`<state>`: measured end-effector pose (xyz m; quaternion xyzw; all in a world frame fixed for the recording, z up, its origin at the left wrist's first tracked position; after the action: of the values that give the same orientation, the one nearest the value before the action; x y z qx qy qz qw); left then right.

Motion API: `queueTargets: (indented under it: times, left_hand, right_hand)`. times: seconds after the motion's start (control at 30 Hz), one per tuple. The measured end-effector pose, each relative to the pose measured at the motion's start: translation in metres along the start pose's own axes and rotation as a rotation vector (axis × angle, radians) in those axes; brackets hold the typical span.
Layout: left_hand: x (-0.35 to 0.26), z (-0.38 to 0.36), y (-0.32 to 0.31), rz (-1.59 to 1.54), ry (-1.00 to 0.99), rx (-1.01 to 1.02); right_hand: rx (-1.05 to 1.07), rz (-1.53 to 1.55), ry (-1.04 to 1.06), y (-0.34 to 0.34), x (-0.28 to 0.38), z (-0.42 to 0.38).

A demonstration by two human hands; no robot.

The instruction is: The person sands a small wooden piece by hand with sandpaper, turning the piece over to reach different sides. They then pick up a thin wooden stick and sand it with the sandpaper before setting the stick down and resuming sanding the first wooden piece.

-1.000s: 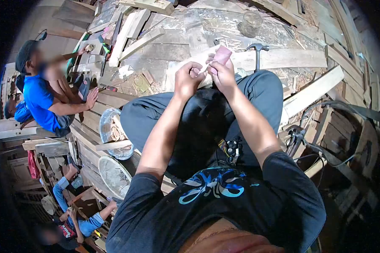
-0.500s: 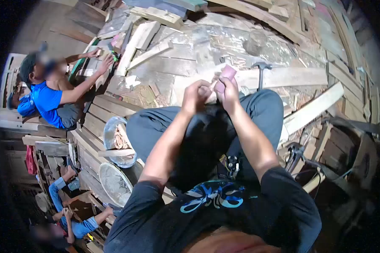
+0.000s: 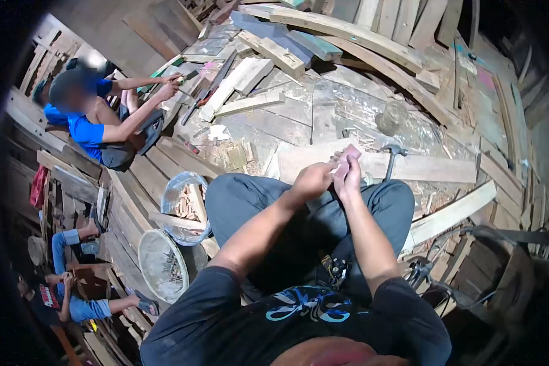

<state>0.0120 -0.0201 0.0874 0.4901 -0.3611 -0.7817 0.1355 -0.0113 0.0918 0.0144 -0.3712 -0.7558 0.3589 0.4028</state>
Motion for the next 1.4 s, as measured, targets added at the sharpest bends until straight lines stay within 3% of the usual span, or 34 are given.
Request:
queueTargets:
  times: [0.23, 0.77, 0.87, 1.3, 1.4]
  left_hand:
    - [0.000, -0.003, 0.002, 0.082, 0.058, 0.064]
    - [-0.007, -0.015, -0.002, 0.103, 0.068, 0.111]
    - [0.004, -0.017, -0.007, 0.117, 0.082, 0.123]
    - [-0.013, -0.026, 0.003, 0.083, 0.057, 0.156]
    - [-0.014, -0.027, 0.004, 0.096, 0.061, 0.171]
  right_hand:
    - [0.031, 0.010, -0.090, 0.012, -0.010, 0.007]
    - [-0.136, -0.086, -0.006, 0.018, -0.012, -0.004]
    - [-0.042, -0.103, -0.015, 0.026, -0.014, 0.001]
    - [-0.003, -0.160, 0.017, 0.021, -0.014, -0.009]
    - [-0.077, -0.223, 0.022, 0.014, -0.012, -0.022]
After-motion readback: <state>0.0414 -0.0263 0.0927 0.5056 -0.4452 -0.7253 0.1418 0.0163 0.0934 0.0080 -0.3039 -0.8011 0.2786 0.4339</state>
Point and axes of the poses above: each hand's wrist, its own z-axis towards the middle knuckle, its own y-axis out of the back of the hand, x = y × z, the point moved 4 cm from there along z, towards the middle knuckle, and after that the axes turned 10 degrees about -y, right-handed, at the moved point
